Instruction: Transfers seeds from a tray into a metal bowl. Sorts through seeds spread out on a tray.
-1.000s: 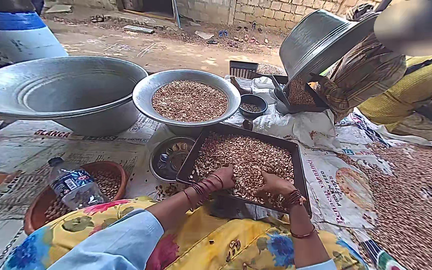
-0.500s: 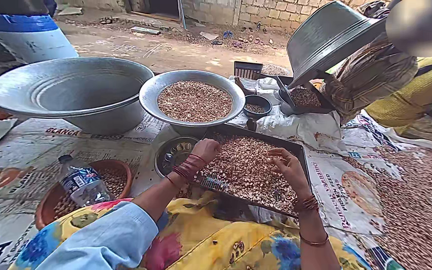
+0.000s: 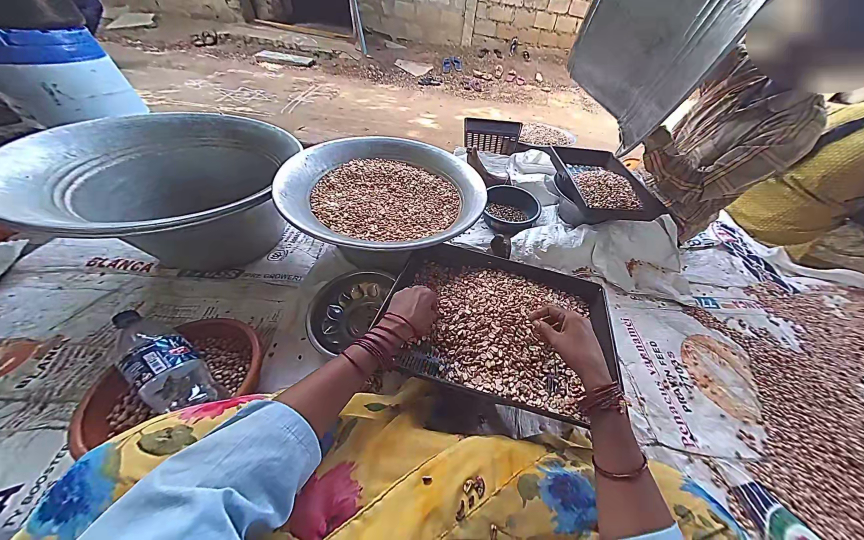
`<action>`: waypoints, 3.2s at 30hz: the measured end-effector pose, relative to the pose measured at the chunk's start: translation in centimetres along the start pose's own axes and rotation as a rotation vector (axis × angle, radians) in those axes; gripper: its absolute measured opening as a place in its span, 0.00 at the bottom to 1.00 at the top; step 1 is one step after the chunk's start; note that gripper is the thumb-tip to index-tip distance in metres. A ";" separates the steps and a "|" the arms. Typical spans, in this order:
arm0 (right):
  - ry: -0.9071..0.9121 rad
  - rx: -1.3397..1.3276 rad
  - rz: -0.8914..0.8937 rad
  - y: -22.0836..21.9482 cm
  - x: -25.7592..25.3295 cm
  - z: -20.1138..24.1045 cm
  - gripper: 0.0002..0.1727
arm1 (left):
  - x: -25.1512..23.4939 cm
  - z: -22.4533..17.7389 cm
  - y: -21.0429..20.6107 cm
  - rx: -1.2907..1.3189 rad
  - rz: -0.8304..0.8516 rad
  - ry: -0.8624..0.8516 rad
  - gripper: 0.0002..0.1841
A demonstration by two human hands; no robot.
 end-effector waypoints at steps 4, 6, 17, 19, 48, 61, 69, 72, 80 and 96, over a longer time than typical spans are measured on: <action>-0.085 0.143 0.045 -0.5 0.0 -0.5 0.11 | 3.0 -2.3 0.3 0.549 0.412 -0.320 0.07; -0.098 0.188 0.034 -0.7 -0.3 -0.3 0.12 | 3.8 -2.6 1.0 0.766 0.471 -0.352 0.07; -0.034 0.486 0.099 -3.9 -3.8 2.9 0.20 | 1.1 -1.9 -1.4 0.250 0.326 -0.232 0.15; -0.028 0.492 0.099 -4.1 -3.7 2.9 0.18 | 1.0 -2.1 -1.4 0.215 0.320 -0.249 0.15; -0.175 0.301 0.559 -9.0 2.1 0.3 0.50 | 0.9 -5.2 -4.7 0.085 0.183 -0.117 0.29; 0.110 -0.168 0.333 -6.3 0.1 2.6 0.25 | 3.8 3.6 15.7 1.652 -0.556 -0.013 0.36; 0.172 -0.063 0.415 -7.2 0.6 2.6 0.27 | 1.7 7.2 18.8 1.867 -0.718 0.187 0.41; 0.207 0.023 0.433 -7.6 0.7 2.6 0.27 | 1.5 7.1 18.4 1.923 -0.785 0.205 0.30; 0.260 0.093 0.451 -8.6 0.7 2.4 0.27 | 4.0 11.8 16.8 2.076 -1.037 0.184 0.21; 0.329 0.143 0.438 -9.0 0.9 2.0 0.24 | 13.4 24.1 19.1 2.140 -1.510 -0.256 0.16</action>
Point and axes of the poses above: each hand's wrist, its own x-axis away from the middle knuckle, its own y-axis out of the back of the hand, z = x × y, the point moved 10 cm from there along -x, towards the middle knuckle, and after that the axes turned 2 degrees about -x, right-handed, at the moved point
